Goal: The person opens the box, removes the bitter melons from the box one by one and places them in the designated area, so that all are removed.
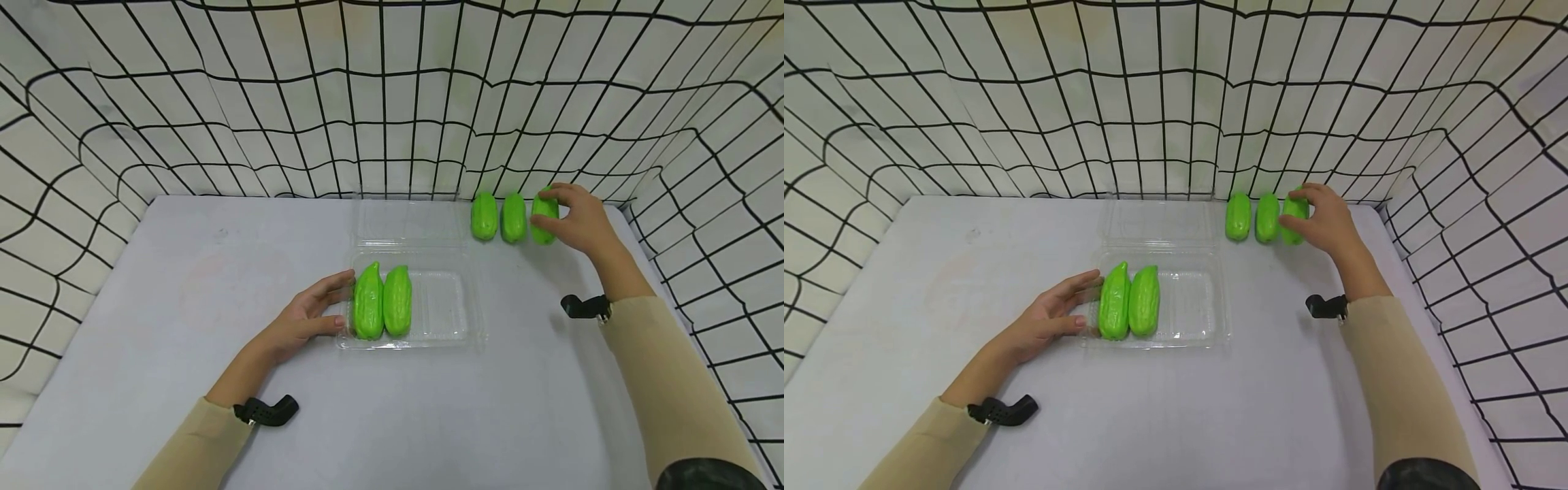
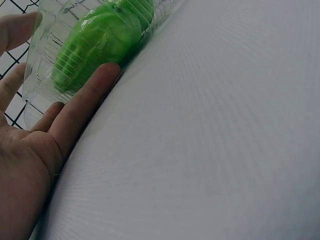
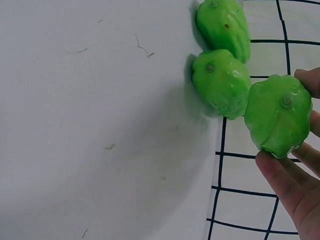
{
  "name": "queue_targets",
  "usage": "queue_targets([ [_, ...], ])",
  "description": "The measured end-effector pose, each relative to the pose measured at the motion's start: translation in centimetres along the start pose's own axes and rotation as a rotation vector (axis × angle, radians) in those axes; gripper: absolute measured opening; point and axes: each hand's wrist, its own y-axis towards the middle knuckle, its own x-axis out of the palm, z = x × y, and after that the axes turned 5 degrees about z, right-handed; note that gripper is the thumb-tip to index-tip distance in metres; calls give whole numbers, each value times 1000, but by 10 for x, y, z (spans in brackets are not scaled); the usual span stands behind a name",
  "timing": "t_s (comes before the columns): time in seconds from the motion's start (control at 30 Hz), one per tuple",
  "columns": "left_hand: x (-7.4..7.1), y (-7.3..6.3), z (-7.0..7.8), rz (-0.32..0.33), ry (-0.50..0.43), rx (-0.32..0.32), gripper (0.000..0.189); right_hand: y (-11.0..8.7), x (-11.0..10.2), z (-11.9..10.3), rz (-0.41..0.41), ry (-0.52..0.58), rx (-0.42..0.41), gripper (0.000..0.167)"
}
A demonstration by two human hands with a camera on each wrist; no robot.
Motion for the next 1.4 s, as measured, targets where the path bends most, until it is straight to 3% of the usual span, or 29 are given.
queue_targets([
  [0.47, -1, 0, -2, -12, -21, 3, 77, 13, 15, 15, -10, -29, 21, 55],
  [1.4, -2, 1, -3, -6, -11, 10, 78, 26, 23, 27, -60, -78, 78, 57],
])
